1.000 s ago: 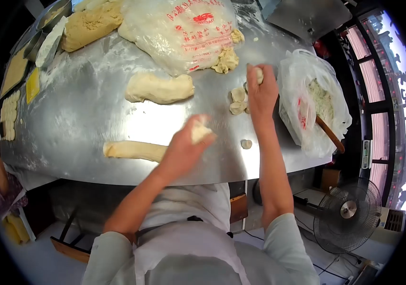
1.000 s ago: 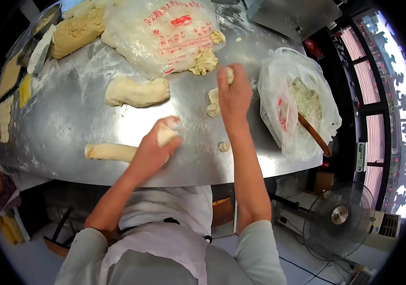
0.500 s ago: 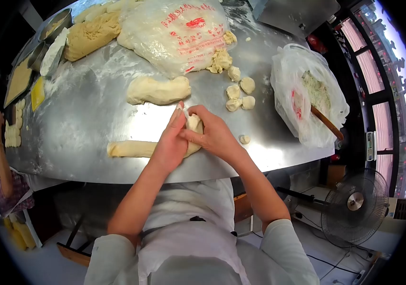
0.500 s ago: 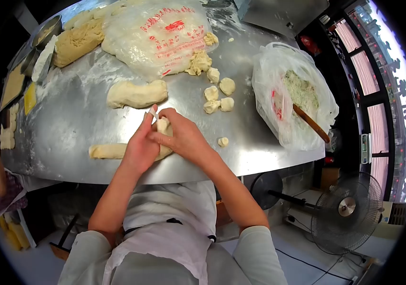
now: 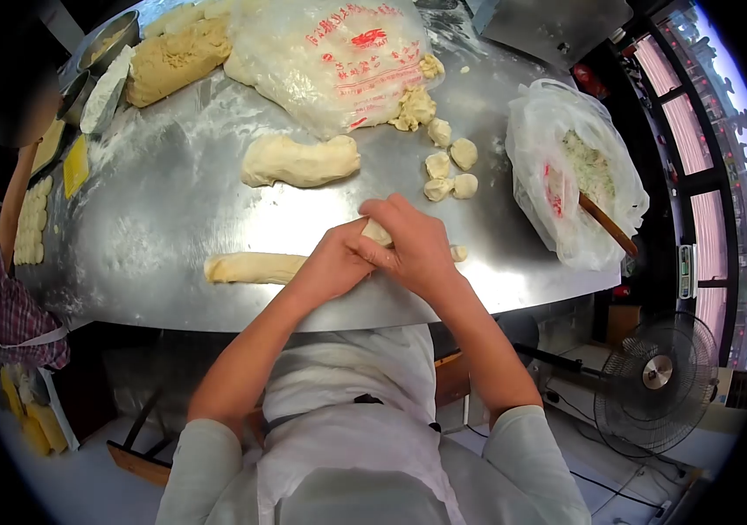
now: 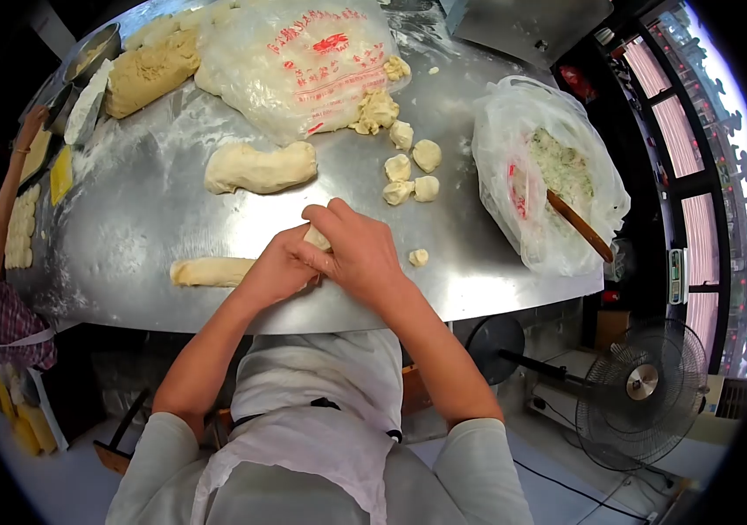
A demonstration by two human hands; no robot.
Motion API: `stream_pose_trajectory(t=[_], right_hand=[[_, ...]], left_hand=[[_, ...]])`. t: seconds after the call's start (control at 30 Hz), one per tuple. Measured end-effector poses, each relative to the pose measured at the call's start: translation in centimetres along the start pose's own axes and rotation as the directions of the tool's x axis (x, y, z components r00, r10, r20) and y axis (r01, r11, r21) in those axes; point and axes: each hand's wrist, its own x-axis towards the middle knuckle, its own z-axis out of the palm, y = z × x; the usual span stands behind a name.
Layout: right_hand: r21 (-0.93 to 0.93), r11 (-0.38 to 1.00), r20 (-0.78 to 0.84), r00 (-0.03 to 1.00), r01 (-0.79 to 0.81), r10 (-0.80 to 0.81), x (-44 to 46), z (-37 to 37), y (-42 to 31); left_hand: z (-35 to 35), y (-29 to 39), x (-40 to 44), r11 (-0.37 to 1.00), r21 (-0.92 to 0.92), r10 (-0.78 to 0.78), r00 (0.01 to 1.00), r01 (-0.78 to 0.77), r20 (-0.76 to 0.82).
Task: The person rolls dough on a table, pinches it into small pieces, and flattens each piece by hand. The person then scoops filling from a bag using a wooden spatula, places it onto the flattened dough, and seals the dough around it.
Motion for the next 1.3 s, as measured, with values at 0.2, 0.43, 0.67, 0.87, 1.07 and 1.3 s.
stream_pose_trajectory(t=[0.2,0.43,0.67,0.87,1.07,1.3], right_hand=[[0.102,0.994,-0.251,0.966,-0.04,0.065,0.9,3.1,1.3],[0.012,0.945,-0.292,0.902,-0.328,0.317,6.2,2.2,8.9],[-0.189,0.969,-0.398,0.915,-0.161,0.075,7.7,0.8,11.0],[-0.264,0.953,-0.549,0.836,-0.148,-0.022,4.9,-1.5,9.1],[0.196,0.958,-0.343,0.901,-0.21,0.267,-6.1,0.8,10.0],[0.407,0.826,-0.285,0.805,-0.389,0.52,-13.6,3.8,5.8]], left_hand=[[0.0,0.1,-0.1,0.962,0.18,0.234,0.962,-0.207,-0.141],[1.9,-0.1,-2.2,0.829,0.371,0.498,0.855,-0.419,-0.146],[2.3,-0.5,-0.3,0.699,0.708,0.267,0.956,-0.104,-0.123],[3.5,-0.4,-0.4,0.227,0.974,0.332,0.941,-0.021,-0.057],[-5.2,-0.4,-4.1,0.578,0.816,0.426,0.843,0.027,-0.329],[-24.7,-12.2,-8.9,0.518,0.735,0.535,0.505,0.437,-0.677]])
